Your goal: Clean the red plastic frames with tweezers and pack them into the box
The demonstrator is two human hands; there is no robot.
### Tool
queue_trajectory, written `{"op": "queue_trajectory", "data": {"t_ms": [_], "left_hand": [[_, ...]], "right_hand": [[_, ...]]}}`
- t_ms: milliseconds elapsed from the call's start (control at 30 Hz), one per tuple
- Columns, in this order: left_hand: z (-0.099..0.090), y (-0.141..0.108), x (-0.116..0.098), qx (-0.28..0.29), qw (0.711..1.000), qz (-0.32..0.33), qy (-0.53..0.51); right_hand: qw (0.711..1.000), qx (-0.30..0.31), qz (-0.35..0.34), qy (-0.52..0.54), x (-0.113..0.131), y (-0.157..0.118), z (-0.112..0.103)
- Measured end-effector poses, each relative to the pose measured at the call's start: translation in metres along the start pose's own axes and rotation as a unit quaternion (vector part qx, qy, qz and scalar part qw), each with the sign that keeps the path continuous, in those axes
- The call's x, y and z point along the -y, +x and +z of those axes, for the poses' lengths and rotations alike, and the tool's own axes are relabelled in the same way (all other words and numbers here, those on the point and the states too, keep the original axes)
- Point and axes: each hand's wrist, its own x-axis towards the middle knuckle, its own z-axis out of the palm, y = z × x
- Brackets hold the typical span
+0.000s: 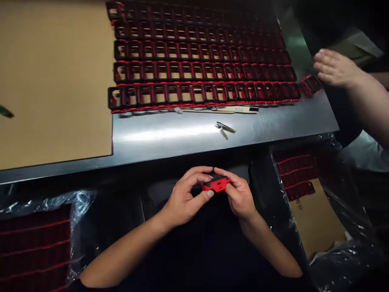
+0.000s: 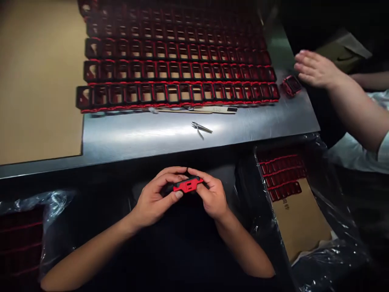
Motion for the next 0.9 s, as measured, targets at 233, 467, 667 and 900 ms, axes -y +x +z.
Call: {"op": "queue_trajectory", "data": {"t_ms": [233,467,667,900], "left_hand": [[-0.003,-0.016,-0.009,0.068,0.956,0.145,0.245],[-0.006,-0.025,-0.004,-0.007,0.949,0.163,0.271],[-0.009,-0.026,0.001,-0.020,0.946,0.173,0.274],[-0.011,-0.023,0.005,0.017,0.945,0.184,0.271]], "right_hand": [[0.986,0.037,0.114,0.115,0.004,0.021,0.013],[0.977,0.092,0.150,0.120,-0.004,0.018,0.023],[0.985,0.071,0.131,0.082,-0.007,0.009,-0.001],[0.985,0.120,0.091,0.084,0.001,-0.006,-0.011]]}}
